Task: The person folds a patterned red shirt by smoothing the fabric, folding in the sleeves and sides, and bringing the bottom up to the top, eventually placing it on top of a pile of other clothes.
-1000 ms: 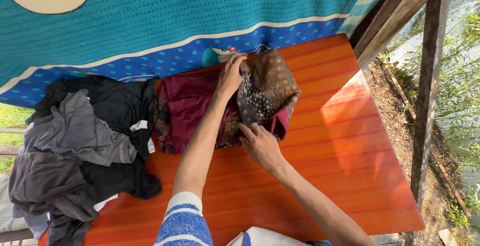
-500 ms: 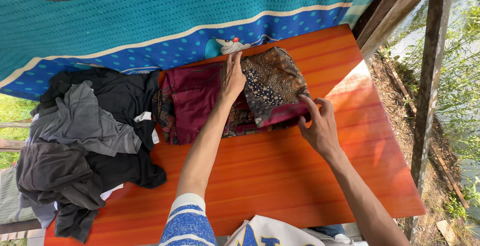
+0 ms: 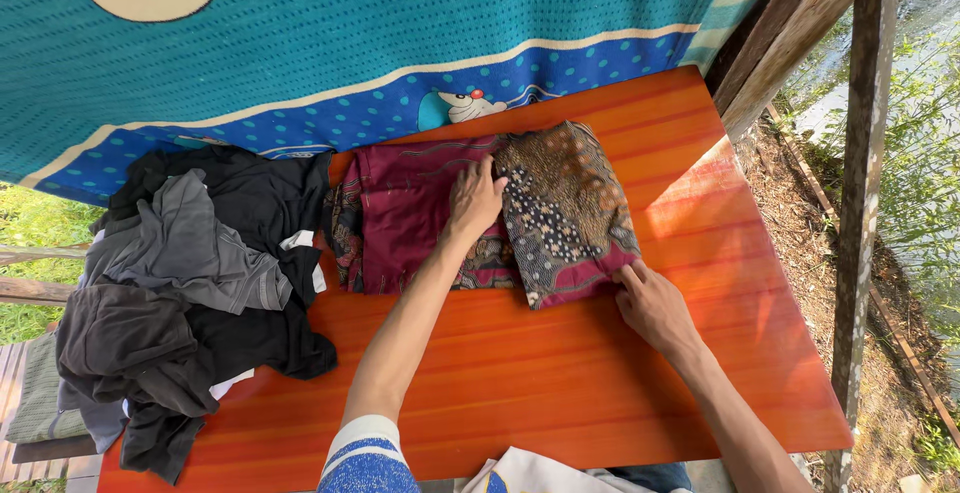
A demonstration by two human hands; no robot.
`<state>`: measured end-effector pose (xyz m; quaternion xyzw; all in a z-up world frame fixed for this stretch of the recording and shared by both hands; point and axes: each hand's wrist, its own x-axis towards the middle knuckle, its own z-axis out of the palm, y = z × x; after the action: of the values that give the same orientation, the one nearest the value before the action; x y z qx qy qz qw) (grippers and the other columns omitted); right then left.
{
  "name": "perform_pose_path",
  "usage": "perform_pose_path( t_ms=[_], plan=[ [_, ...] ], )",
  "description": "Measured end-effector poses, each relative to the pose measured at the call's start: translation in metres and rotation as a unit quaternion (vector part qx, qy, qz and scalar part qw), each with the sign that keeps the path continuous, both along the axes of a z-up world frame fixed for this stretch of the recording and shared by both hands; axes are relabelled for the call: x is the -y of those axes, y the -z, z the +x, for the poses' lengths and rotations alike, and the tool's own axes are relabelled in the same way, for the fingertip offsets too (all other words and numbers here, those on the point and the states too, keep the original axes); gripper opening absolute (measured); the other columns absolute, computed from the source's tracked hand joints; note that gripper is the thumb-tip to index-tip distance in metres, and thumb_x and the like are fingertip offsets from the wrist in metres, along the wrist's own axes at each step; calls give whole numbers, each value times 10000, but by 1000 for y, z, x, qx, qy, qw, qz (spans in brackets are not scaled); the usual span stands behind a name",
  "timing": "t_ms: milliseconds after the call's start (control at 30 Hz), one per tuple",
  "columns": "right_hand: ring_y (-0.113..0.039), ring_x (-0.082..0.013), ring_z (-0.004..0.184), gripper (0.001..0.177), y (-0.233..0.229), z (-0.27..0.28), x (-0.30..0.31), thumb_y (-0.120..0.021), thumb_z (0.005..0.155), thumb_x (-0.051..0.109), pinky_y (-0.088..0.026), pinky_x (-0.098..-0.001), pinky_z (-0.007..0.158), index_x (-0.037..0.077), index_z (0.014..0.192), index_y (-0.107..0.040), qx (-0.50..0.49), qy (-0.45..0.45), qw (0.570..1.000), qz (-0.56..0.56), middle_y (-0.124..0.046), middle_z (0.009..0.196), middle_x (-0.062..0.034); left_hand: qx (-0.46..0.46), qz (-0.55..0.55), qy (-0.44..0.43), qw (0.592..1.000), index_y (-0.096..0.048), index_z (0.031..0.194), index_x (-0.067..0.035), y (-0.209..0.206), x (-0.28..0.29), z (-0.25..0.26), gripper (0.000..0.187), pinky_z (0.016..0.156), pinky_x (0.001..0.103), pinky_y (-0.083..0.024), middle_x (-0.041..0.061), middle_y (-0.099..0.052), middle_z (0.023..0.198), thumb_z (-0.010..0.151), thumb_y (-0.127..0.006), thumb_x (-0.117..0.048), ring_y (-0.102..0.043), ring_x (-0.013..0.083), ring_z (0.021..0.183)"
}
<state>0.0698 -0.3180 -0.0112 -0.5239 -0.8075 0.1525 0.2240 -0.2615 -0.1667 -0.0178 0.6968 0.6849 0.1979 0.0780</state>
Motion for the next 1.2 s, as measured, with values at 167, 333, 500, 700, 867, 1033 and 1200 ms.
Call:
perform_pose_path(
  t_ms=[167, 333, 500, 700, 867, 1033, 1200],
  plan=[
    [-663, -278, 820, 417, -45, 33, -13, -775, 816, 183, -568, -411, 732, 124, 1214, -665, -101, -59, 980, -163, -676, 950, -76, -24, -43, 5, 999, -505, 1436, -76, -17, 2, 21, 480, 1091, 596, -404, 181, -585, 1386, 1048, -591, -344, -553, 409, 1273],
    [-616, -281, 1059, 300, -66, 22, -123, -695, 944, 131, -604, -367, 709, 98, 1241, -663, -188, -68, 979, -46, -621, 1142, -122, 2, -9, 6, 1000, -516, 1411, -65, -25, -36, 20, 571, 1066, 605, -351, 141, -557, 1444, 933, -668, -339, -504, 360, 1326],
    [-562, -421, 1199, 618, -28, -19, -249, -602, 750, -129, -474, -480, 1020, 65, 1334, -656, -120, -155, 973, 118, -649, 1342, -142, 41, -133, 50, 989, -597, 1349, -122, -21, -65, 14, 611, 1141, 485, -332, 131, -590, 1386, 854, -783, -428, -474, 312, 1362],
    [-610, -378, 1097, 269, 47, -12, -313, -727, 817, 82, -499, -455, 957, 79, 1084, -759, -39, -124, 991, 33, -705, 1079, -121, 125, -202, 70, 969, -654, 1225, -66, -18, -85, -2, 529, 1066, 404, -475, 166, -655, 1307, 852, -794, -414, -621, 293, 1254],
    [-662, -394, 919, 223, 69, 11, -325, -688, 829, 74, -549, -481, 834, 5, 1040, -707, -123, -47, 988, -79, -659, 951, -182, 249, -154, 58, 954, -660, 1236, -63, -9, -111, -7, 510, 1048, 399, -492, 159, -692, 1282, 869, -775, -399, -652, 281, 1216],
    [-641, -391, 1002, 185, 75, 4, -319, -673, 873, 79, -532, -493, 923, 50, 1041, -745, -96, -56, 985, 132, -732, 1006, -150, 258, -66, -33, 963, -589, 1389, -109, 19, -110, 11, 572, 1063, 428, -483, 159, -647, 1357, 925, -693, -427, -616, 301, 1227],
    [-611, -330, 1122, 470, 33, 22, -246, -606, 897, 47, -554, -407, 881, 78, 1366, -617, -227, -13, 974, 15, -549, 1252, -191, 104, 150, 75, 980, -307, 1585, 14, 6, -51, 12, 934, 1079, 562, -362, 333, -264, 1554, 965, -792, -487, -360, 524, 1392]
  ],
)
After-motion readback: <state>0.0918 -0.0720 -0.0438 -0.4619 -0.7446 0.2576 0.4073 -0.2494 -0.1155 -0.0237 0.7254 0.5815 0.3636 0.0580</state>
